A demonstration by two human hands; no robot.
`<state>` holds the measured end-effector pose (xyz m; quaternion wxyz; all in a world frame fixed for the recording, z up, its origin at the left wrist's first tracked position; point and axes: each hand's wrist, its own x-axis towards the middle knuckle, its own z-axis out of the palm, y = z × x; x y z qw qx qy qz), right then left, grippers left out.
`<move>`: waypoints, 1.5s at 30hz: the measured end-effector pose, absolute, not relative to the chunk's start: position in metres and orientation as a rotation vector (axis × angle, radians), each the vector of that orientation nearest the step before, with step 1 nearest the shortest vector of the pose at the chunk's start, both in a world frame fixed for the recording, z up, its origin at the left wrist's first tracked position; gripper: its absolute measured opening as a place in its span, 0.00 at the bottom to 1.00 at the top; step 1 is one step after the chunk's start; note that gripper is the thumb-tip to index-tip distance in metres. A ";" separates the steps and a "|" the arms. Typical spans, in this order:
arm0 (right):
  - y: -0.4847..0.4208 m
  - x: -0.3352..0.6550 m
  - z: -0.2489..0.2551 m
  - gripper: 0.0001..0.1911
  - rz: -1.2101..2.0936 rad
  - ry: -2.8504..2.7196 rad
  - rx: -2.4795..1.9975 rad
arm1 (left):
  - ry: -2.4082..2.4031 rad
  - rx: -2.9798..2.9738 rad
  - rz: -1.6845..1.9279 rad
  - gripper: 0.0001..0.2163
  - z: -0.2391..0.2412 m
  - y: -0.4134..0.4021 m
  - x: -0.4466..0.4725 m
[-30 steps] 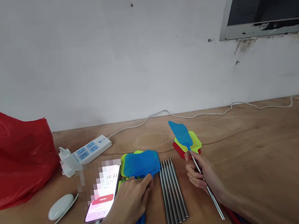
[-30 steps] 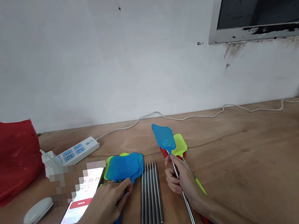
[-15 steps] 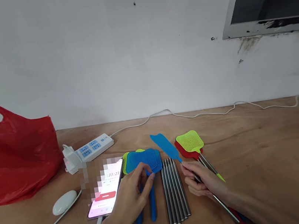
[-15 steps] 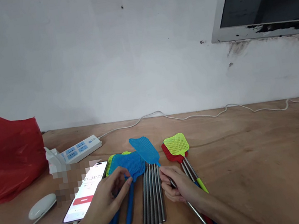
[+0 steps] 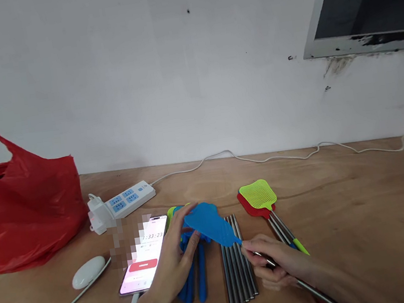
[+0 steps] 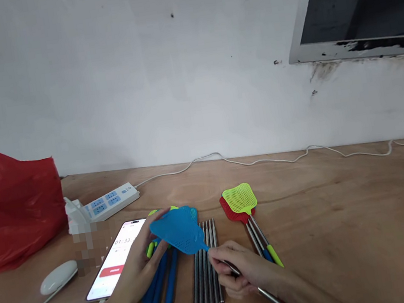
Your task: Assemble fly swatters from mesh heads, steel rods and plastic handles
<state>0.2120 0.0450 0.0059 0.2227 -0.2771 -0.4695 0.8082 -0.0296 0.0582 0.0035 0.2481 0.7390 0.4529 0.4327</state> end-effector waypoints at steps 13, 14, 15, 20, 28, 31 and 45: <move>0.056 0.218 -0.007 0.26 2.308 -1.357 -0.677 | 1.229 1.592 1.258 0.14 0.005 0.064 -0.028; 0.057 0.219 -0.008 0.26 2.305 -1.353 -0.679 | 1.257 1.525 1.270 0.15 0.007 0.065 -0.029; 0.058 0.220 -0.008 0.26 2.299 -1.346 -0.683 | 1.286 1.463 1.283 0.17 0.009 0.067 -0.031; 0.064 0.224 -0.009 0.24 2.067 -1.169 -0.763 | 1.322 1.393 1.233 0.22 0.009 0.072 -0.035; 0.065 0.225 -0.008 0.21 1.636 -1.140 -0.972 | 1.331 1.437 0.932 0.27 0.003 0.069 -0.028; 0.063 0.224 -0.008 0.20 1.780 -1.163 -0.971 | 1.268 1.443 0.983 0.27 0.008 0.069 -0.029; 0.060 0.225 -0.004 0.18 1.771 -1.190 -0.950 | 1.166 1.421 1.112 0.17 0.010 0.073 -0.032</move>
